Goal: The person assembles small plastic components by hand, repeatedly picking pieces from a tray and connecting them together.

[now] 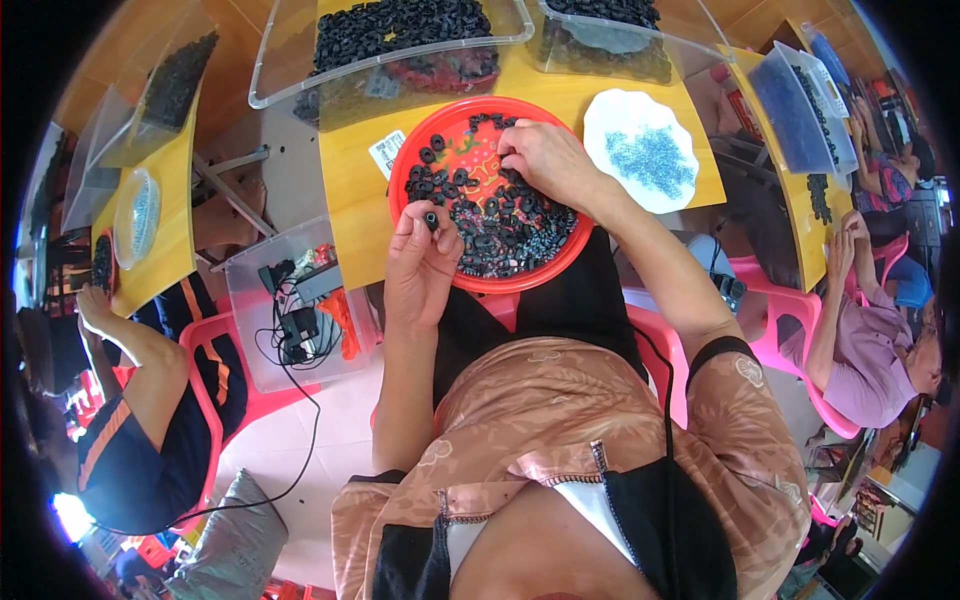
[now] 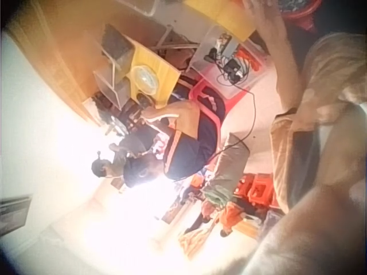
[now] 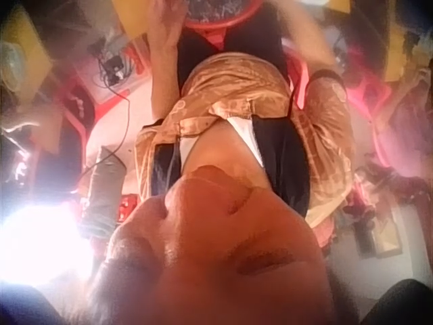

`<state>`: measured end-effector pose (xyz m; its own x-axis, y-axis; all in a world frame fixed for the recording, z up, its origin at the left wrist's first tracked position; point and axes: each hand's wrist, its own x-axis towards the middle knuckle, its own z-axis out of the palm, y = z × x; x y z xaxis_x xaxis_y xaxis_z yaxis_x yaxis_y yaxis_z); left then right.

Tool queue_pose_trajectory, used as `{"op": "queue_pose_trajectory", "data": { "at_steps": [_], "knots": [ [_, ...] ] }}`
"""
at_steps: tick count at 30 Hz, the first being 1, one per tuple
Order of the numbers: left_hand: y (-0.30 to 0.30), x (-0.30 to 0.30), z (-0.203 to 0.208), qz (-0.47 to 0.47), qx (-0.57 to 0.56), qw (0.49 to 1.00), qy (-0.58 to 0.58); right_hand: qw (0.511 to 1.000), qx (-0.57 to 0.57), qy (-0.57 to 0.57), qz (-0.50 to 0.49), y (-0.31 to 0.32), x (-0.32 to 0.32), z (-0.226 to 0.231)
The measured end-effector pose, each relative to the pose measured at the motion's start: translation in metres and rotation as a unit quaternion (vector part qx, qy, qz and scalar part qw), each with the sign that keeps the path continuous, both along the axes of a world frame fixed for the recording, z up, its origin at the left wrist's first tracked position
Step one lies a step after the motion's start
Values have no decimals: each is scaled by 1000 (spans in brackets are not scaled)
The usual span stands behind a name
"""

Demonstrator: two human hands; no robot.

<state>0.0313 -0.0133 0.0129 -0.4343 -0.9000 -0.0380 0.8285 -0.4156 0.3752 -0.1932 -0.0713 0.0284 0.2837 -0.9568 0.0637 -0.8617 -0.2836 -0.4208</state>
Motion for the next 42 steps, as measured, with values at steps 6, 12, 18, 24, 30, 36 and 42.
{"op": "queue_pose_trajectory", "data": {
  "at_steps": [6,12,18,24,30,36,42],
  "knots": [
    [2,-1,1,3,-14,999,-39,972,-20,-232,32,14,22,24],
    [5,-8,12,20,20,994,-108,935,22,-323,143,32,47,57],
    [6,-6,10,10,7,994,-113,927,42,-331,173,34,51,49],
    [6,-6,9,13,-4,990,-139,936,-22,-300,184,36,50,61],
    [6,-8,5,14,-9,987,-158,961,-33,-234,141,43,51,69],
    [6,-8,5,16,-3,986,-168,979,19,-177,102,47,50,82],
    [6,-11,9,28,-2,986,-161,968,14,-246,55,53,49,74]
  ]
}}
